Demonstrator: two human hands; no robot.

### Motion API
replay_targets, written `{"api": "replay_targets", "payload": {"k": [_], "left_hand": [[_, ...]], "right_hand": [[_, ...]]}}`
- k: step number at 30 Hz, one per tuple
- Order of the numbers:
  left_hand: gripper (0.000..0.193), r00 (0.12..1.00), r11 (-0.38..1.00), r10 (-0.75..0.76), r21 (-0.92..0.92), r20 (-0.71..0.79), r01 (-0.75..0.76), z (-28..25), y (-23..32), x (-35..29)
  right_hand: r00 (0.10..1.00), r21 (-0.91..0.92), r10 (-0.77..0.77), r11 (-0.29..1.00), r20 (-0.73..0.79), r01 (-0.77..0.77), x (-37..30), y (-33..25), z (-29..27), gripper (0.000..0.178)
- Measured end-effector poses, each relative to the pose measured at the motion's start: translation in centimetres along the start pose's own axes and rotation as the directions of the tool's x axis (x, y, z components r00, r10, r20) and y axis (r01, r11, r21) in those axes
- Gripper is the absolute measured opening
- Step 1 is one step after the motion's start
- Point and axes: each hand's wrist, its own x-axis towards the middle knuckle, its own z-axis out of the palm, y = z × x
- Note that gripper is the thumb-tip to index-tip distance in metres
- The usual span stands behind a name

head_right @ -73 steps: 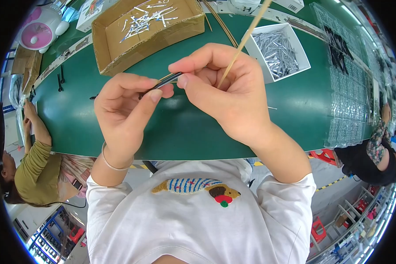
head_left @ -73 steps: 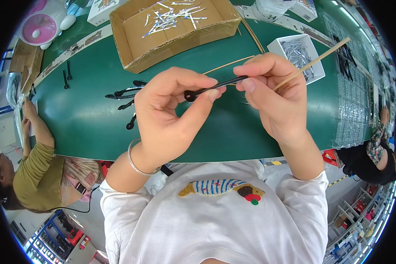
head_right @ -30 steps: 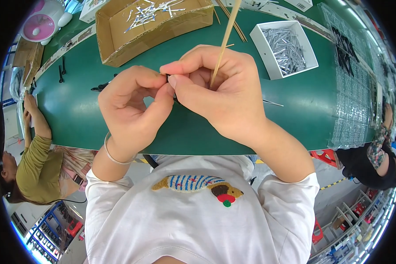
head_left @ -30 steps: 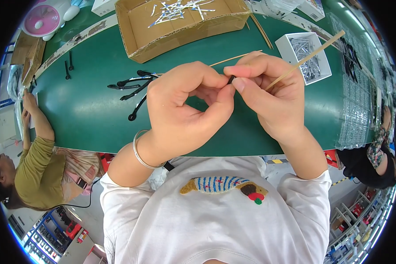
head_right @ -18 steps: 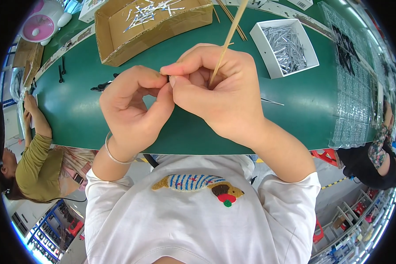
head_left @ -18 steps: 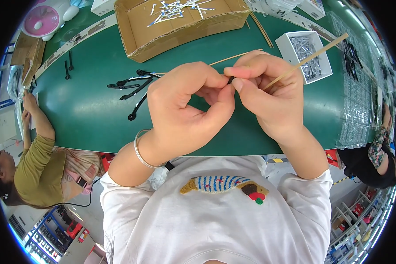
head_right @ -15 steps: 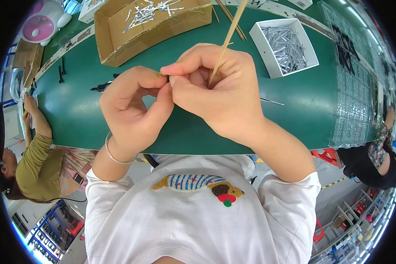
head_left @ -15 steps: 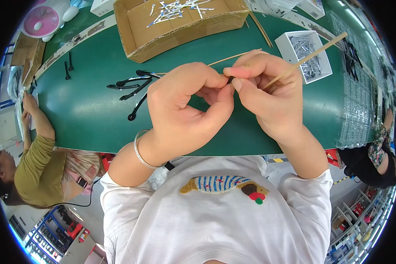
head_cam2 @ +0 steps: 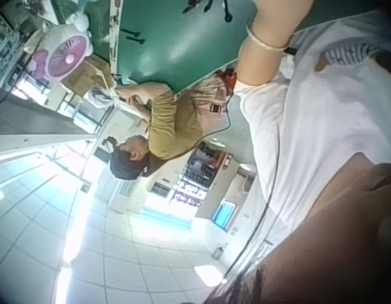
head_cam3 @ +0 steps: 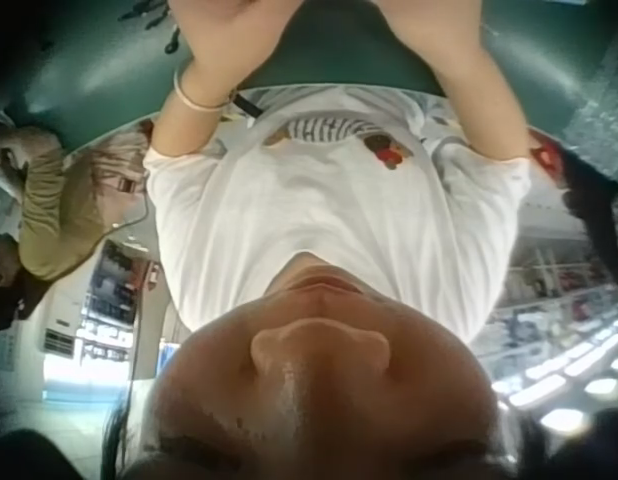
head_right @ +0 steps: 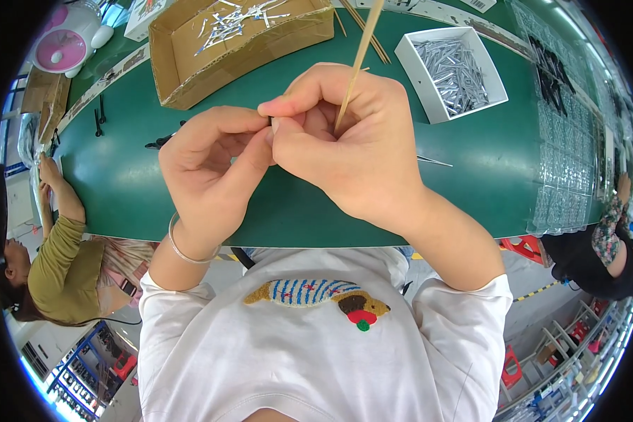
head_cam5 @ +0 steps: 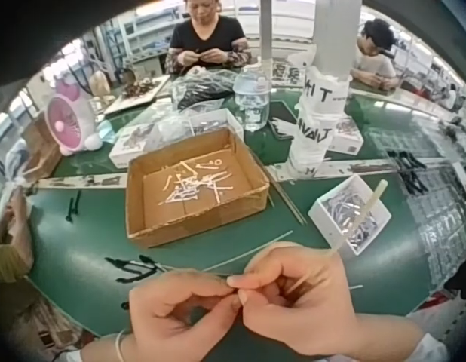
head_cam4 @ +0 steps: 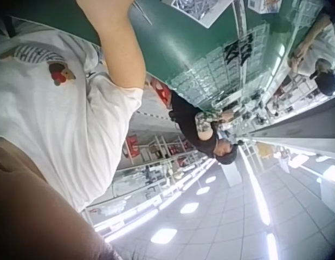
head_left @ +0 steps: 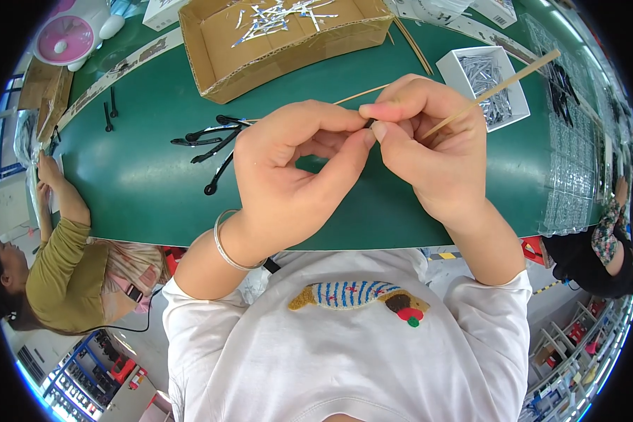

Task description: The person assembles small plastic components by attaching white plastic components to black plastic cables, using a wooden stick for alignment.

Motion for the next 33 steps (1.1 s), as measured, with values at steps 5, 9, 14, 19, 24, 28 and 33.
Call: {"api": "replay_targets", "payload": {"k": [5, 9, 14, 19, 24, 28, 33], "left_hand": [[0.010, 1.000, 1.000, -0.014, -0.012, 0.019, 0.014, -0.1, 0.0, 0.2], [0.012, 0.997, 0.996, -0.066, -0.058, 0.039, 0.068, -0.3, 0.1, 0.5], [0.012, 0.972, 0.940, -0.208, -0.254, 0.106, 0.228, -1.4, 0.3, 0.8], [0.004, 0.966, 0.901, -0.223, -0.350, 0.129, 0.255, -1.6, 0.4, 1.1], [0.004, 0.963, 0.869, -0.226, -0.417, 0.148, 0.268, -1.9, 0.3, 1.0], [0.008, 0.957, 0.877, -0.250, -0.385, 0.148, 0.289, -1.6, 0.9, 1.1], [0.010, 0.951, 0.854, -0.293, -0.421, 0.097, 0.306, -1.4, 1.0, 0.8]], "right_hand": [[0.999, 0.014, 0.032, 0.999, 0.001, -0.032, 0.1, -0.1, 0.0, 0.007], [0.998, 0.111, 0.042, 0.993, -0.039, -0.037, 0.2, -0.5, 0.5, 0.011], [0.994, 0.050, 0.110, 0.993, -0.005, -0.109, 0.4, -1.3, -0.3, 0.017], [0.981, -0.073, -0.050, 0.997, -0.185, 0.037, 1.1, -1.7, 0.0, 0.048], [0.991, 0.111, 0.060, 0.991, 0.122, -0.074, 0.4, -2.5, -1.8, 0.048], [1.000, 0.024, -0.007, 1.000, -0.004, 0.008, 0.2, -2.3, -0.5, 0.023], [0.998, 0.001, -0.030, 1.000, 0.052, 0.030, 0.1, -1.9, -0.6, 0.013]]}}
